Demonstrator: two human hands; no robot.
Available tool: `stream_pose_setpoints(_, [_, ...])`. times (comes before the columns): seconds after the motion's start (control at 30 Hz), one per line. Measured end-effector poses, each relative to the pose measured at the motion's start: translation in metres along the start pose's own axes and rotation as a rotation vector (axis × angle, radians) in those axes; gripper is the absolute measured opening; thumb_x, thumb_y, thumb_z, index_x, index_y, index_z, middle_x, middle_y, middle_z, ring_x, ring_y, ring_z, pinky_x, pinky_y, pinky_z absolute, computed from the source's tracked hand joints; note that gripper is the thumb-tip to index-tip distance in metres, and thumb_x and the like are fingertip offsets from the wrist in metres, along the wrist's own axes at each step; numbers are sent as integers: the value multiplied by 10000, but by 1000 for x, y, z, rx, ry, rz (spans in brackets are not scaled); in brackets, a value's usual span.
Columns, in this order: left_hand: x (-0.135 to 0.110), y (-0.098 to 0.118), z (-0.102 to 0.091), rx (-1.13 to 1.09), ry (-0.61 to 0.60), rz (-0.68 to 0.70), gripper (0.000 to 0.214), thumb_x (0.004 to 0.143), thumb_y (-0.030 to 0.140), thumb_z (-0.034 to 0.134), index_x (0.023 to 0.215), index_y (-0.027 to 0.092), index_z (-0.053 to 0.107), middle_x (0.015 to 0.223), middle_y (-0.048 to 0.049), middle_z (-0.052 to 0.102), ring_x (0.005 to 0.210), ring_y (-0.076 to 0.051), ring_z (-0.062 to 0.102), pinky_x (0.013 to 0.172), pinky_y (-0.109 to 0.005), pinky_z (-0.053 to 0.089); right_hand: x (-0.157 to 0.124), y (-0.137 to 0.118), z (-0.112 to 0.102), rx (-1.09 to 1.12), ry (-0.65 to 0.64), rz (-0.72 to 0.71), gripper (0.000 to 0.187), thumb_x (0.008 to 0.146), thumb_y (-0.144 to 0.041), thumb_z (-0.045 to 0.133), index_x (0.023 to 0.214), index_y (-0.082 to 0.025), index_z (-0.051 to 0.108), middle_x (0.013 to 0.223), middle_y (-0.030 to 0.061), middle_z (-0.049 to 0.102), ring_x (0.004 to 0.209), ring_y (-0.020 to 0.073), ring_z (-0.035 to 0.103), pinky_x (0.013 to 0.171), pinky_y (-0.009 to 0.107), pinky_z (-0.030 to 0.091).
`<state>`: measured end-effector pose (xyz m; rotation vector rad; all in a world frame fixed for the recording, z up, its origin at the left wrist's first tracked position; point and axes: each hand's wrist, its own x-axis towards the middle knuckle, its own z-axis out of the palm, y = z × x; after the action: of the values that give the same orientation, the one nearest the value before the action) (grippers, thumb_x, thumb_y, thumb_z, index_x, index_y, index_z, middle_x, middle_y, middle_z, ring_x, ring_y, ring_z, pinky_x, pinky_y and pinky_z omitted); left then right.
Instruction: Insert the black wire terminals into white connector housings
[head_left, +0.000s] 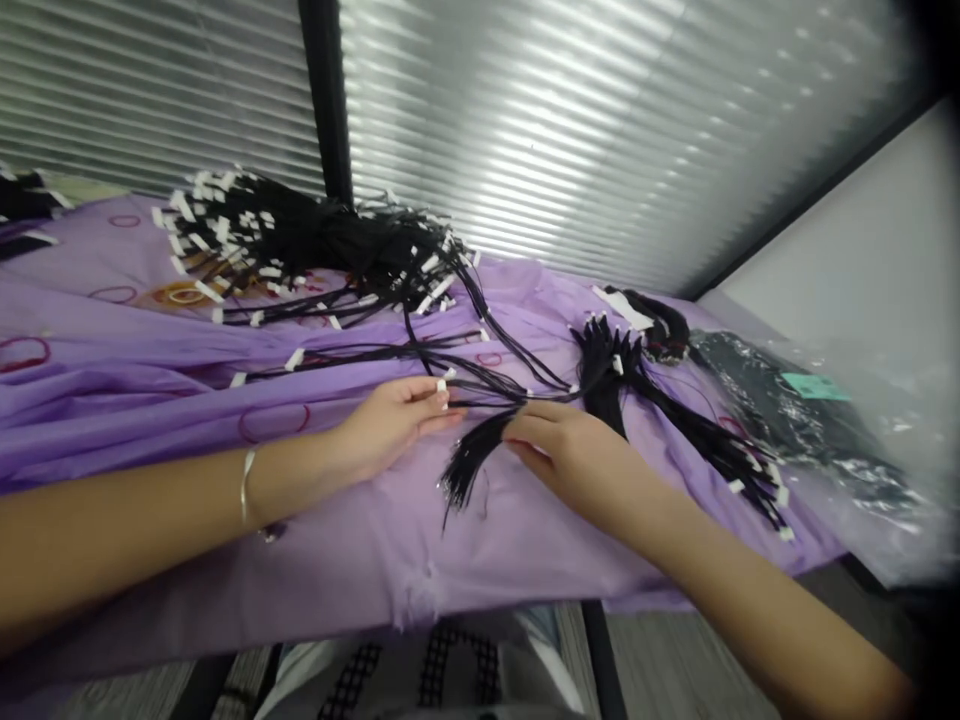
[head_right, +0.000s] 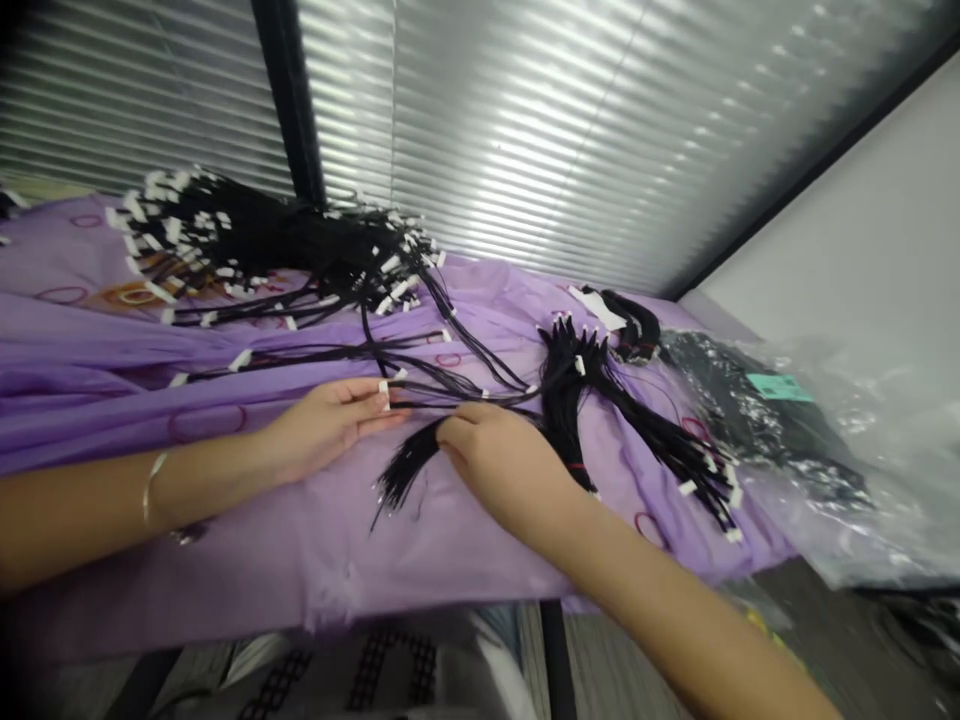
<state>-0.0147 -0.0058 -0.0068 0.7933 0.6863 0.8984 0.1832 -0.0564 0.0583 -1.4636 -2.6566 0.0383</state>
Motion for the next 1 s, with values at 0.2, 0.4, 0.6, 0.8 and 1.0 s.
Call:
stream_pose_setpoints(0.2, [2, 3, 1, -1, 24, -28, 104, 810, 61, 559, 855, 91, 648, 944, -87, 683, 859, -153, 645, 963, -355, 432, 28, -1, 30, -24, -34, 43, 168, 851, -155, 509, 865, -149, 677, 827, 80, 608, 816, 180, 561, 760, 303, 424])
stream_pose_setpoints(0.4, [3, 2, 1, -83, 109, -15, 137, 819, 18, 512, 762, 73, 623, 825, -70, 663, 782, -144, 654, 942, -351, 451, 27, 9, 33, 39, -5, 24, 137, 813, -214, 590, 910, -175, 679, 877, 67, 597, 850, 178, 543, 803, 313, 426])
stream_pose_setpoints(0.6, [3, 1, 0, -86, 84, -5, 94, 801, 15, 545, 822, 87, 602, 789, -41, 659, 785, -141, 654, 929, -355, 457, 21, 5, 30, 194, -35, -215, 147, 870, -179, 494, 853, -159, 639, 855, 59, 593, 822, 155, 536, 749, 288, 438])
stream_pose_setpoints(0.8, [2, 5, 2, -55, 52, -12, 77, 826, 63, 541, 794, 63, 610, 770, -35, 653, 791, -134, 644, 946, -366, 448, 16, 6, 32, 74, -7, -327, 188, 889, -200, 460, 855, -180, 644, 893, 62, 592, 841, 175, 516, 774, 330, 434])
stream_pose_setpoints(1.0, [4, 6, 4, 3, 121, -33, 102, 835, 78, 532, 804, 36, 619, 826, -92, 669, 865, -221, 664, 925, -394, 464, 15, 8, 33, 131, -44, -352, 181, 885, -241, 476, 858, -185, 646, 860, 51, 578, 830, 186, 523, 794, 344, 436])
